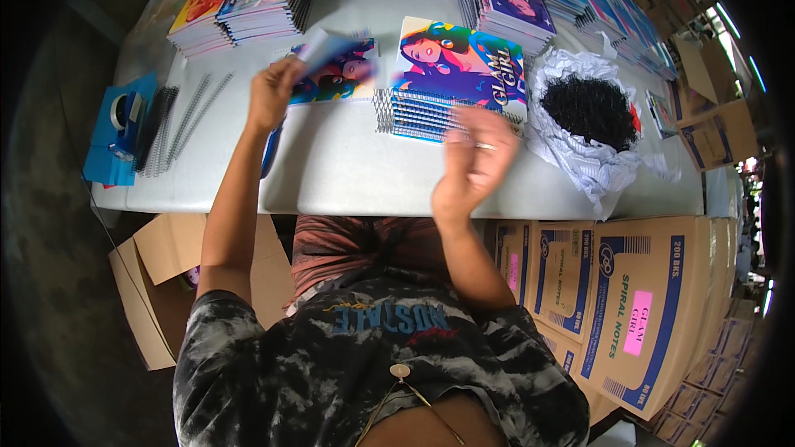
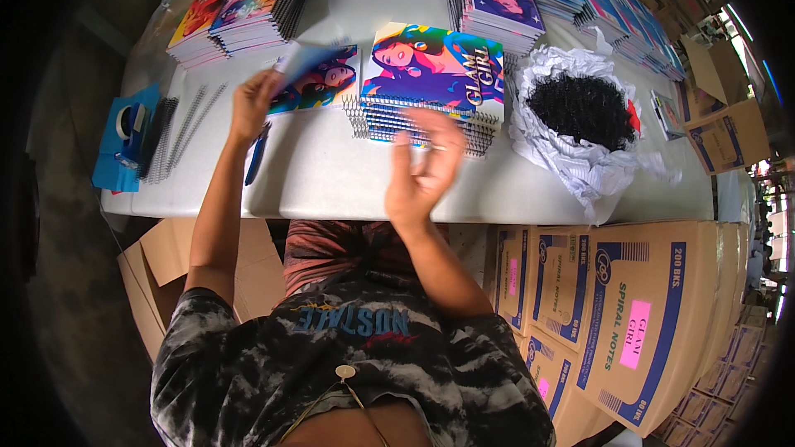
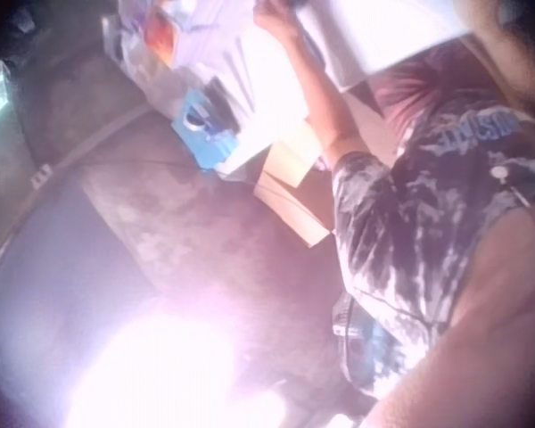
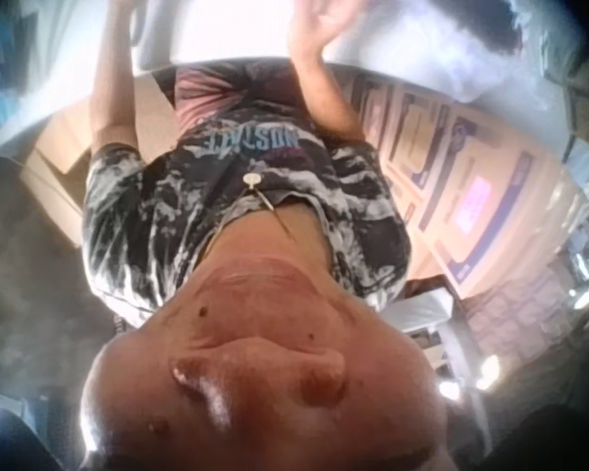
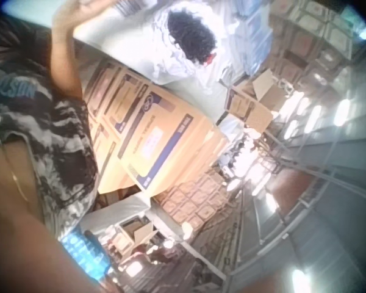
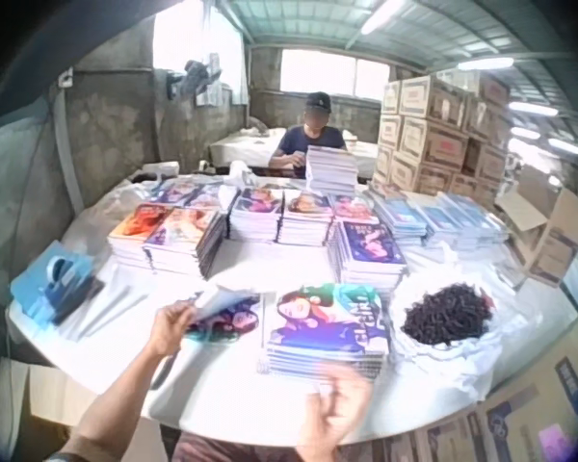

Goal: The person assembles spiral-bound notebooks by inserting metal spiral coils into pre-punched holes and securing them with pliers. They handle multiple notebooks one at a time, aligning the coils, and crimping the ends to complete the binding.

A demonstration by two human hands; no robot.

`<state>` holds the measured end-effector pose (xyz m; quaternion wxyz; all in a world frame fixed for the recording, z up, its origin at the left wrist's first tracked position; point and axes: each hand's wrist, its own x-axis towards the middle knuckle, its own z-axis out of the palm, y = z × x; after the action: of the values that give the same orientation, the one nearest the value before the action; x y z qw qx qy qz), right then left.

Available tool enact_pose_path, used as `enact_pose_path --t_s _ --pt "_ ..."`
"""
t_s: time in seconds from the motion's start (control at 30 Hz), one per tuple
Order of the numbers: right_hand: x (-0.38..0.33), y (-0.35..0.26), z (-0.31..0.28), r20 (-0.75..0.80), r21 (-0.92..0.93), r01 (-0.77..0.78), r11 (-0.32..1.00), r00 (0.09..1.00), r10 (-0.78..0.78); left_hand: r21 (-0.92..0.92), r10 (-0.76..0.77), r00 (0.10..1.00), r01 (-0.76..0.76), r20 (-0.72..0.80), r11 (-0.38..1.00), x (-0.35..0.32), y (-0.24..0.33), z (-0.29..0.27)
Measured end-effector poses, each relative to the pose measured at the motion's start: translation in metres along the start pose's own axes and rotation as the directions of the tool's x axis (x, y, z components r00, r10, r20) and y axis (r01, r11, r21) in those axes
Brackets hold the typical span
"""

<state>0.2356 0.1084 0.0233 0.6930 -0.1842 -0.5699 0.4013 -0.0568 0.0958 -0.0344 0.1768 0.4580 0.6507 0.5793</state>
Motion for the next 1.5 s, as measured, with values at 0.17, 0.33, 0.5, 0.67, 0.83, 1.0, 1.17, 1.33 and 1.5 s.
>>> enact_pose_path --t_s 0.17,0.33,0.5,0.67,0.83,1.0,1.17,1.33,1.5 --pt "-0.022 0.009 0.043 0.673 0.159 -0.883 0.442 0.424 0.606 -0.075 0.081 0.929 -0.116 -0.361 0.99 -0.005 0.047 -0.033" --pt "-0.032 0.041 0.074 0.617 0.287 -0.955 -0.08 0.12 0.778 -0.571 -0.003 0.907 -0.263 -0.421 0.778 -0.038 0.108 -0.029" --pt "0.001 0.018 0.066 0.38 0.582 -0.603 0.545 0.795 0.473 -0.699 -0.075 0.949 -0.17 -0.305 0.695 -0.105 0.14 -0.015" --pt "-0.013 0.027 0.008 0.514 0.038 -0.578 0.815 0.711 0.48 -0.215 -0.283 0.956 0.263 -0.07 0.941 -0.123 0.061 -0.019" --pt "-0.036 0.059 -0.026 0.539 -0.028 -0.632 0.775 0.643 0.544 -0.138 -0.182 0.978 0.196 0.105 0.971 -0.128 0.028 0.01" --pt "-0.029 0.056 -0.022 0.487 -0.039 -0.555 0.831 0.716 0.501 0.595 -0.059 0.996 0.006 0.069 0.804 -0.066 0.013 -0.051" --pt "-0.026 0.05 -0.017 0.504 -0.019 -0.423 0.906 0.779 0.374 0.912 0.016 0.994 0.095 -0.11 0.398 -0.012 -0.038 -0.112" --pt "-0.025 0.055 -0.036 0.462 -0.085 -0.401 0.912 0.795 0.393 0.212 -0.199 0.979 0.183 0.053 0.96 -0.032 0.045 -0.09" --pt "-0.019 0.058 -0.035 0.451 -0.098 -0.314 0.944 0.832 0.323 0.021 -0.155 0.91 0.159 0.385 0.987 -0.072 0.097 -0.063"
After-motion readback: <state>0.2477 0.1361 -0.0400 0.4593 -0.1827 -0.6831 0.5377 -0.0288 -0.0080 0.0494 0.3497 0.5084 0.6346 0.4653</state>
